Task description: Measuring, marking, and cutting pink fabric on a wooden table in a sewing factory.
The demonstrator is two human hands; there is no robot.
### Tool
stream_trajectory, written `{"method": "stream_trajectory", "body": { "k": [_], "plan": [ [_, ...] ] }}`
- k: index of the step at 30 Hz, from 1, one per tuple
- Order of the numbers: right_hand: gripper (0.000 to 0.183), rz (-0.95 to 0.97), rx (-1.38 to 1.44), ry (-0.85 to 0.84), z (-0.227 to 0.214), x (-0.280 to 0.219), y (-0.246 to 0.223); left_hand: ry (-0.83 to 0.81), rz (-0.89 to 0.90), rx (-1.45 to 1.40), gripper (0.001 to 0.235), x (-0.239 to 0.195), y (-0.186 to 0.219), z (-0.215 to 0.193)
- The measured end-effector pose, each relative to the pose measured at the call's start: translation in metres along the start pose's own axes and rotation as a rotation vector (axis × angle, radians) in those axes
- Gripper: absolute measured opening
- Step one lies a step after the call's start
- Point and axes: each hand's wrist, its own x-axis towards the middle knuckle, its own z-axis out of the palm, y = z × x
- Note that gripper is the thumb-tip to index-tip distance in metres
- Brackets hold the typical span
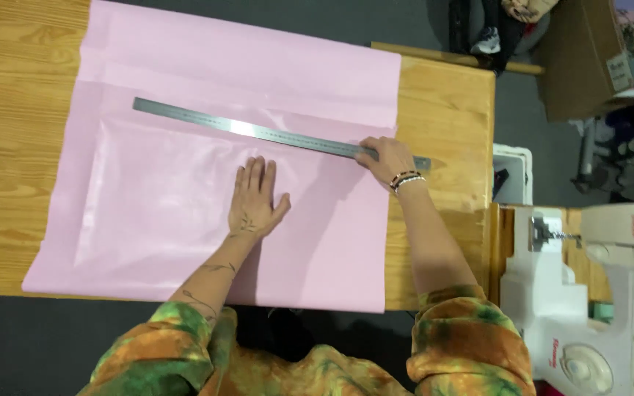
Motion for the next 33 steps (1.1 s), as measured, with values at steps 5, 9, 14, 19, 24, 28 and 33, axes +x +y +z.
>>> {"method": "stream_trajectory", "body": {
  "k": [5, 9, 14, 19, 24, 28, 33],
  "plan": [
    [0.056, 0.078, 0.026, 0.162, 0.035, 0.004, 0.008, -0.009, -0.017, 0.024, 0.079, 0.002, -0.001, 0.001],
    [0.055, 0.126, -0.025, 0.786, 0.075, -0.006, 0.036, 0.016, -0.001, 0.025, 0.077, 0.004, 0.004, -0.004],
    [0.044, 0.555, 0.096, 0.707, 0.106, -0.042, 0.071, 0.013, -0.004, 0.053, 0.077, 0.003, 0.004, -0.004],
    [0.033, 0.447, 0.239, 0.658, 0.119, -0.033, 0.099, -0.024, -0.017, 0.067, 0.076, 0.001, 0.005, -0.006],
    [0.028, 0.386, 0.377, 0.66, 0.104, -0.022, 0.099, -0.105, -0.05, 0.072, 0.076, 0.005, 0.006, -0.009],
    [0.029, 0.348, 0.356, 0.647, 0.104, -0.018, 0.111, -0.145, -0.07, 0.076, 0.077, 0.005, 0.006, -0.01],
    [0.035, 0.337, 0.384, 0.6, 0.088, -0.018, 0.096, -0.158, -0.075, 0.081, 0.078, 0.005, 0.006, -0.008]
  ]
}}
